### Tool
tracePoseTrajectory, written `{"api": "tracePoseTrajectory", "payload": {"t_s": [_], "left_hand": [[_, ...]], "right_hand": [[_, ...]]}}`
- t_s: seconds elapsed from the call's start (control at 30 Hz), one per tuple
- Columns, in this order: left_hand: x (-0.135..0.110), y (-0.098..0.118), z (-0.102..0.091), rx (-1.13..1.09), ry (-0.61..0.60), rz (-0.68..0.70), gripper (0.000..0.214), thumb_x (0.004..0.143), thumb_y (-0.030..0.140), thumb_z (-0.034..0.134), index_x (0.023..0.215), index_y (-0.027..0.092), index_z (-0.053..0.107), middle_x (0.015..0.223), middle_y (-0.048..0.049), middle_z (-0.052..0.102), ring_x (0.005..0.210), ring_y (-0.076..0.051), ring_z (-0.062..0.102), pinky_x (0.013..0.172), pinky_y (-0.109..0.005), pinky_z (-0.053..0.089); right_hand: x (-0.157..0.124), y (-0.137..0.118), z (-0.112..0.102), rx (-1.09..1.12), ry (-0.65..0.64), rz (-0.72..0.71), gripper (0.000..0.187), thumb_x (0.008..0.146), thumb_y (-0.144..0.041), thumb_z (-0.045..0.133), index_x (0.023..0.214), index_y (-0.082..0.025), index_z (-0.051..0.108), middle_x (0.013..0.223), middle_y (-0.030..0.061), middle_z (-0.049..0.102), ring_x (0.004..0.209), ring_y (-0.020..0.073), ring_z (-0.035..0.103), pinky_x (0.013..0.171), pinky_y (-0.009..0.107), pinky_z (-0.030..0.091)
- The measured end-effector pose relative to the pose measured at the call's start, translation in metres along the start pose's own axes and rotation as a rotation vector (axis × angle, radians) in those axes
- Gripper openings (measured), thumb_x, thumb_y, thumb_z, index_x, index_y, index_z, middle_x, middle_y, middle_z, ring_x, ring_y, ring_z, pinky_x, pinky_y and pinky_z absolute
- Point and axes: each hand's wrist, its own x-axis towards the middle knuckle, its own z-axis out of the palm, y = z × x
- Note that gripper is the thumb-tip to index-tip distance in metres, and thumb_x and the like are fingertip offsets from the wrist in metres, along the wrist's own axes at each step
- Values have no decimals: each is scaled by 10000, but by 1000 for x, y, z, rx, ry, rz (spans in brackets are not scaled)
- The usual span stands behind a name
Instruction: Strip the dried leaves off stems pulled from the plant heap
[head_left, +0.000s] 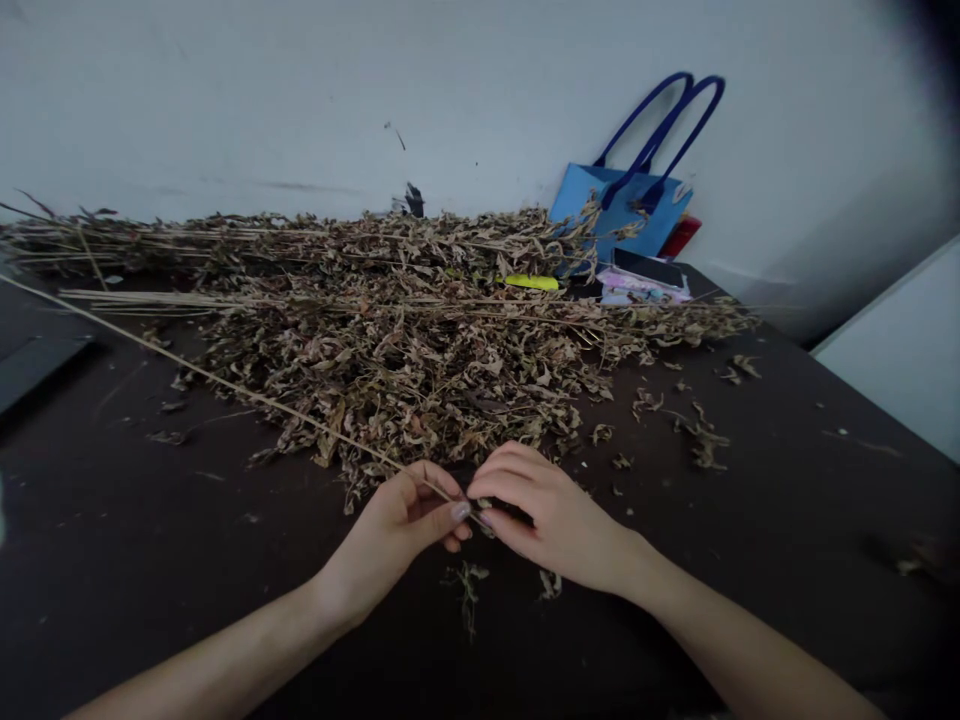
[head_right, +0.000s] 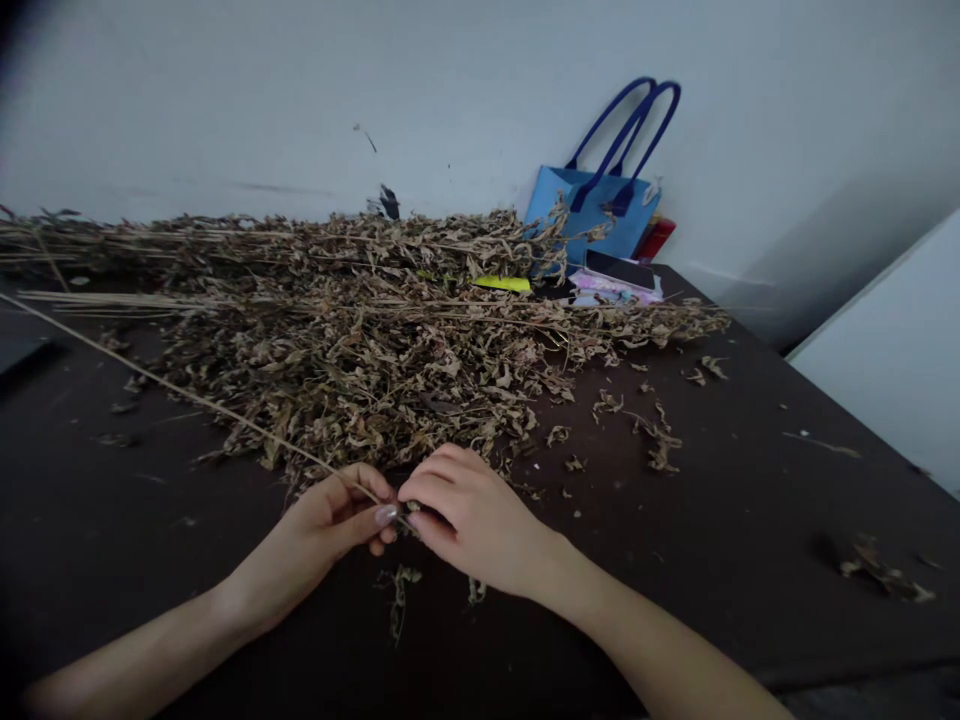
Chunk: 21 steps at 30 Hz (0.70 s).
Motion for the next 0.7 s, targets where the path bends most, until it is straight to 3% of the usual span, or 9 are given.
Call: {"api": "tracePoseTrajectory", "payload": {"t_s": [0.13, 0.3, 0.7], "left_hand": [[0, -3, 1, 22, -26, -6, 154, 773, 226, 651, 803, 150, 520, 675, 17, 584, 623, -108, 554, 591, -229, 452], [2, -10, -1, 22, -19, -3, 217, 874, 336, 506, 782, 140, 533, 673, -30, 615, 637, -136, 580, 613, -267, 474], [1, -8, -2, 173, -54, 36, 226, 890, 306, 478, 729, 149, 501, 633, -30, 635, 567, -129, 600, 571, -256, 494]], "right_hand": [[-1, -1, 0, -62, -15, -6, 165, 878, -151, 463, 984, -194, 582, 943, 43, 596, 920, 164, 485, 834, 327, 406], [-1, -3, 0, -103, -26, -26, 138, 869, -129, 467, 874, -188, 592, 930, 38, 582, 909, 163, 470, 829, 324, 387], [-3, -7, 5, -129, -48, 4, 130, 872, -144, 466, 812, -189, 572, 834, 26, 568, 856, 158, 463, 785, 307, 371]]}}
